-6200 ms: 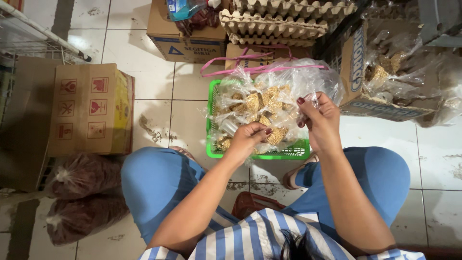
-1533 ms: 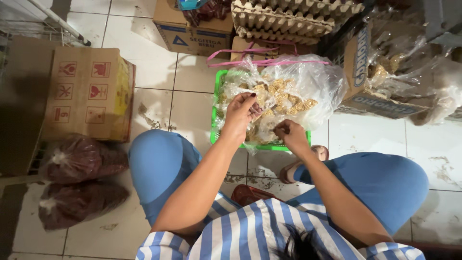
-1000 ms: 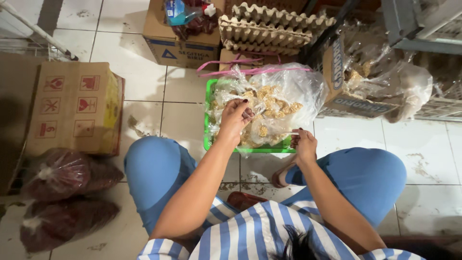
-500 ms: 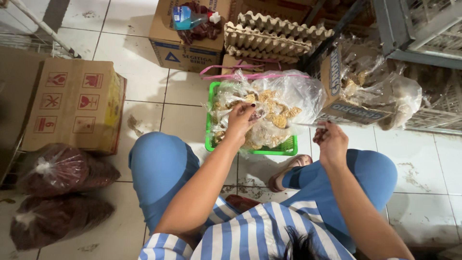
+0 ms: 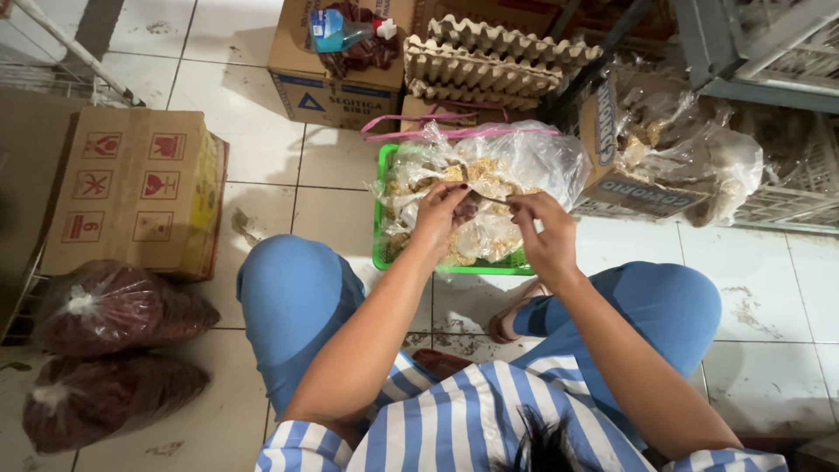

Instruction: The person places individual peanut brittle snacks into a clear plastic bag by hand while sitting on the floor of a storage area.

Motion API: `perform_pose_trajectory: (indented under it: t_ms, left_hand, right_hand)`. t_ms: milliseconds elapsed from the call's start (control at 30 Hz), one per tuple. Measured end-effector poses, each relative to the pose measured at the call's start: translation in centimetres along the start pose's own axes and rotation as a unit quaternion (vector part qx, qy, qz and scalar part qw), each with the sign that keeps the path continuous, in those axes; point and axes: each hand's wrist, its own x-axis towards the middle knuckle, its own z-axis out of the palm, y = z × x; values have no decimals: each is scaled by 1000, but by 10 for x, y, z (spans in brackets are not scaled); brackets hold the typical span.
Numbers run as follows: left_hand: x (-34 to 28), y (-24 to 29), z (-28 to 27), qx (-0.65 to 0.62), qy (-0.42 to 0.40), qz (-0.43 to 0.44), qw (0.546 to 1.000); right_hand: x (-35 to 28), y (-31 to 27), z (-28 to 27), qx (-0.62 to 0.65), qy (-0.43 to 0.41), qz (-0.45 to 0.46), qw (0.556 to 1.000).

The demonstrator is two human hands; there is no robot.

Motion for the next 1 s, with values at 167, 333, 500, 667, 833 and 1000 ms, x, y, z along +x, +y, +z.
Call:
perform_pose_trajectory:
  t_ms: [167, 333, 500, 667, 833, 1000]
  left_hand:
    - [-3, 15, -3, 1, 26, -7, 1000]
    - [-2, 25, -9, -29, 22, -4, 999]
    - [-1, 30, -15, -41, 21, -4, 999]
    - [-3, 33, -15, -38, 3, -2, 999]
    - [-4, 41, -17, -36, 9, -30, 999]
    - [-16, 56, 2, 66, -47, -72, 994]
  right_hand:
    - [-10, 6, -19, -37, 93, -11, 995]
    - [-37, 75, -40, 152, 117, 196, 962]
    - [-64, 119, 20, 110, 13, 291, 950]
    - [-46, 105, 53, 58, -121, 331, 934]
    - [3, 66, 35, -83, -164, 132, 974]
    - [31, 72, 52, 88, -225, 122, 963]
